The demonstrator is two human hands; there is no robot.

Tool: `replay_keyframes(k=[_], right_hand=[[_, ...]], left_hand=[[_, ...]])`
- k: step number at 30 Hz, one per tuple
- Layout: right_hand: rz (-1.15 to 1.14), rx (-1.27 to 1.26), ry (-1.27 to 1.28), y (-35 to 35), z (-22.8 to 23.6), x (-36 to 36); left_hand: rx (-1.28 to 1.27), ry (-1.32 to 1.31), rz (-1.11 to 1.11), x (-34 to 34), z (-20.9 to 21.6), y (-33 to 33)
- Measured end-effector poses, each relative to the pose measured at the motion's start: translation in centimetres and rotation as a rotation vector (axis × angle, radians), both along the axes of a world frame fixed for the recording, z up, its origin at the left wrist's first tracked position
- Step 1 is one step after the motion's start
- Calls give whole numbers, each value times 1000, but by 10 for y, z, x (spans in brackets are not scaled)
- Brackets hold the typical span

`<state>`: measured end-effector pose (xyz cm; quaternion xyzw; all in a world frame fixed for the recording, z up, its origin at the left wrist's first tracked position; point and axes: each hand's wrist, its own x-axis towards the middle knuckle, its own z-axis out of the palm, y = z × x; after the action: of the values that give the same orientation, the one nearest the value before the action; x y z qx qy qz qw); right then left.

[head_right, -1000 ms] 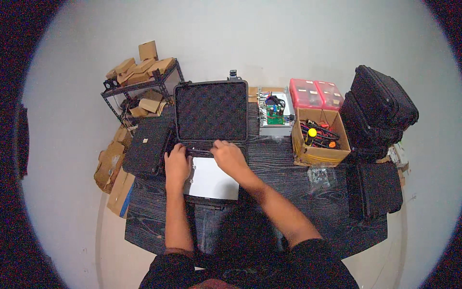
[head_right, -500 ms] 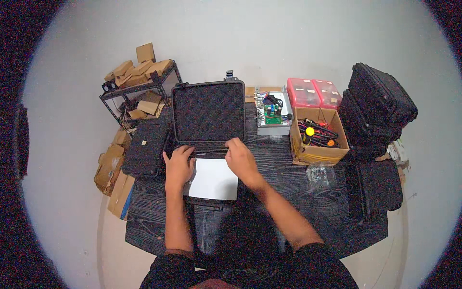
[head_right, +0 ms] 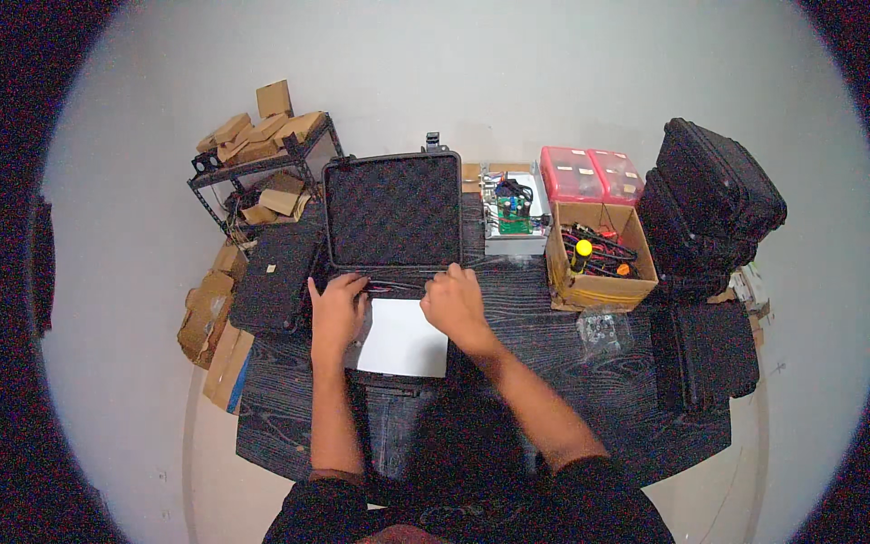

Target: Packing electronic components and wires into protective cases and boxes.

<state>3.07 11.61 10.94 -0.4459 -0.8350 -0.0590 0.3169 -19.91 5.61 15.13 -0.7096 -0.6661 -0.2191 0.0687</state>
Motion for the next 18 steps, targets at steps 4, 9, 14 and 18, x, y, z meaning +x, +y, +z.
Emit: replay_keyframes(k=[4, 9, 14, 18], right_hand=[[10, 42, -42, 2, 0, -2], [260, 73, 56, 7, 10, -16], [338, 97, -5, 12, 8, -33], [284, 72, 11, 8, -1, -38]], left_hand=[[-61, 4, 14, 0, 0, -3], [-78, 0, 16, -2, 0, -4], [-110, 12, 40, 0, 2, -2], [-70, -66, 50, 5, 7, 0]])
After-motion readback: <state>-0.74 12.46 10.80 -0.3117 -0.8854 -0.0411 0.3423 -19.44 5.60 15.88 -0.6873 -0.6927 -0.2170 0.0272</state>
